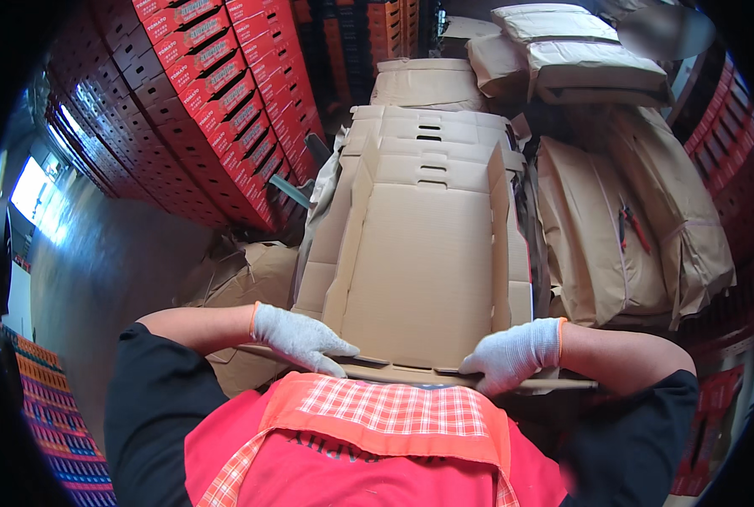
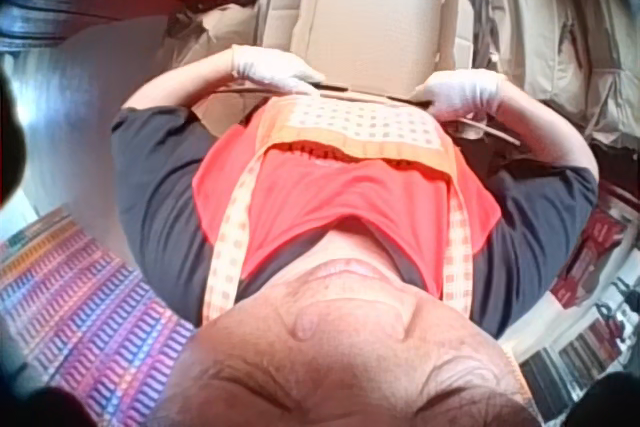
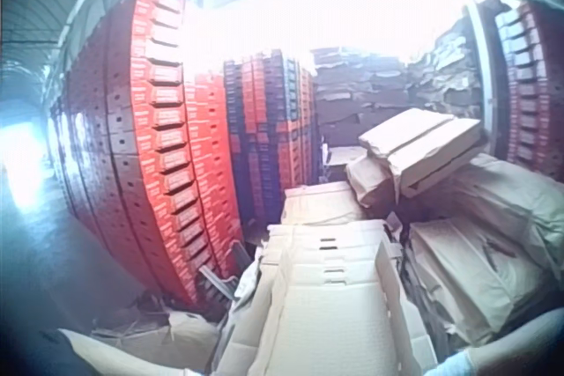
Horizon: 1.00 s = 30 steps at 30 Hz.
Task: The person repeatedly folds flat cardboard sheets into red-labeled boxes and stacks them in a warehouse aisle. The hands fold the sides and tabs of each sheet, then place the finished box on a growing pile.
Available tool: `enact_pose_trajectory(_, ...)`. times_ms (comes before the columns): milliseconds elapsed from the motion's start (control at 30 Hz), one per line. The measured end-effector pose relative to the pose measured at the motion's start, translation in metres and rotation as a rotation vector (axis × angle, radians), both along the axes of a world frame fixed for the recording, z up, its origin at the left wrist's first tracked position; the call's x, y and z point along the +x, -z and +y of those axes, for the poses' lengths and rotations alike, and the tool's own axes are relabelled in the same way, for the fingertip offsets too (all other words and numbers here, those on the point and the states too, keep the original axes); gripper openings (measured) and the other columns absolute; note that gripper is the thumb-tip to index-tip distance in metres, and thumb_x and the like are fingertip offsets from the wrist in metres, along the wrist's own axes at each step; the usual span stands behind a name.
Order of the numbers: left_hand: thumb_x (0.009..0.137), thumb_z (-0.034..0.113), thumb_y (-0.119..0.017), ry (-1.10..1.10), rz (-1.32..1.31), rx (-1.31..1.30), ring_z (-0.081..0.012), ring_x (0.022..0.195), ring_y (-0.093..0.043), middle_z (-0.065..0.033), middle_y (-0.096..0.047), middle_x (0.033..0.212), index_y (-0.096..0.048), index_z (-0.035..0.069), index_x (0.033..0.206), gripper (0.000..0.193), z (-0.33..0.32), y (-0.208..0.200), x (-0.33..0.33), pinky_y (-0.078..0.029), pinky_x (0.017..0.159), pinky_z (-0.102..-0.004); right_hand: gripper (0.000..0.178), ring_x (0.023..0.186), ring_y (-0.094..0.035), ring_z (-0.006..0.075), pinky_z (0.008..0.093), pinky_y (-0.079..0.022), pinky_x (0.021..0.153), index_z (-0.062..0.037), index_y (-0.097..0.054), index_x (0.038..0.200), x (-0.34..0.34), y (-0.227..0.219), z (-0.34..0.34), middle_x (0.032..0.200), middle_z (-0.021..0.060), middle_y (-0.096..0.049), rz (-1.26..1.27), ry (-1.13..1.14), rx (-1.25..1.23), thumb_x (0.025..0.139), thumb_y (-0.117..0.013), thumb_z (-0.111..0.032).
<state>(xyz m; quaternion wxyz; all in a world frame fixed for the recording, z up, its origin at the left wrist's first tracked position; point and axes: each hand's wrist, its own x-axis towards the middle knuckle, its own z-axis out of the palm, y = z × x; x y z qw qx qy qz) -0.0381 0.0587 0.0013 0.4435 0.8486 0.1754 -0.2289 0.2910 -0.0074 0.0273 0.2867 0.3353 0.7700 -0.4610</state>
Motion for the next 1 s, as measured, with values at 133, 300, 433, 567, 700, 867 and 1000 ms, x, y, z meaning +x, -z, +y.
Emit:
enact_pose_trajectory(133,0.094,0.038,-0.055,0.048,0.09,0.315,-0.0364,0.089,-0.066,-0.0169,-0.07,0.098,-0.071,0.01,0.104,0.033,0.037,-0.008,0.003,-0.051,0.079,-0.0451,0.037,0.093,-0.065,0.042,0.0472,-0.052,0.085,-0.0054,-0.066,0.112,0.02,0.001,0.031,0.098,0.0242,-0.068,0.163,0.062,0.282,0.091,-0.056,-0.034)
enact_pose_trajectory(300,0.095,0.038,-0.061,-0.774,-0.374,1.106,-0.0345,0.129,-0.05,-0.0195,-0.046,0.146,-0.039,0.009,0.149,0.065,0.076,0.07,0.003,-0.035,0.111,-0.0418,0.049,0.124,-0.053,0.0372,0.0438,-0.043,0.105,-0.006,-0.061,0.125,0.04,0.067,0.08,0.129,0.0185,-0.059,0.474,0.444,1.234,0.084,-0.075,-0.029)
enact_pose_trajectory(433,0.093,0.018,-0.065,-1.547,-0.812,-0.28,-0.0213,0.132,-0.047,-0.011,-0.042,0.151,-0.024,0.008,0.157,0.077,0.092,0.134,0.007,-0.039,0.111,-0.0344,0.078,0.126,-0.053,0.0286,0.0391,-0.044,0.106,-0.0037,-0.036,0.15,0.056,0.147,0.11,0.149,0.0162,-0.042,0.864,1.699,0.539,0.083,-0.074,-0.014)
enact_pose_trajectory(567,0.09,0.012,-0.062,-1.626,-1.193,-0.719,-0.0154,0.122,-0.053,-0.0084,-0.048,0.142,-0.025,0.002,0.155,0.075,0.083,0.141,0.021,-0.041,0.107,-0.0286,0.071,0.076,-0.06,0.016,0.0309,-0.053,0.073,-0.0005,-0.035,0.148,0.079,0.129,0.116,0.088,0.0055,-0.061,1.062,1.893,-0.074,0.081,-0.059,-0.009)
enact_pose_trajectory(700,0.087,0.017,-0.063,-1.69,-1.323,-1.025,-0.0163,0.104,-0.062,-0.0041,-0.064,0.117,-0.054,0.006,0.132,0.047,0.036,0.128,0.052,-0.05,0.098,-0.0338,0.066,0.078,-0.062,0.0154,0.0287,-0.053,0.075,0.0013,-0.048,0.139,0.074,0.008,0.099,0.092,0.007,-0.064,1.045,1.54,0.371,0.074,-0.058,-0.008)
enact_pose_trajectory(867,0.085,0.03,-0.06,-1.498,-1.182,-1.606,-0.0262,0.097,-0.066,-0.0053,-0.069,0.106,-0.064,0.014,0.097,0.021,-0.014,0.143,0.117,-0.053,0.091,-0.0454,0.064,0.093,-0.063,0.0226,0.0335,-0.052,0.085,-0.0007,-0.054,0.132,0.01,-0.129,0.065,0.108,0.0122,-0.063,0.824,0.965,0.856,0.07,-0.063,-0.013)
enact_pose_trajectory(1000,0.095,0.025,-0.054,-1.166,-0.416,-1.506,-0.0276,0.098,-0.067,-0.0135,-0.07,0.106,-0.065,0.005,0.109,0.027,-0.023,0.146,0.131,-0.054,0.085,-0.0462,0.057,0.102,-0.065,0.0281,0.0371,-0.052,0.088,-0.001,-0.055,0.13,-0.046,-0.138,0.061,0.12,0.0166,-0.062,0.334,0.301,1.223,0.074,-0.062,-0.011)
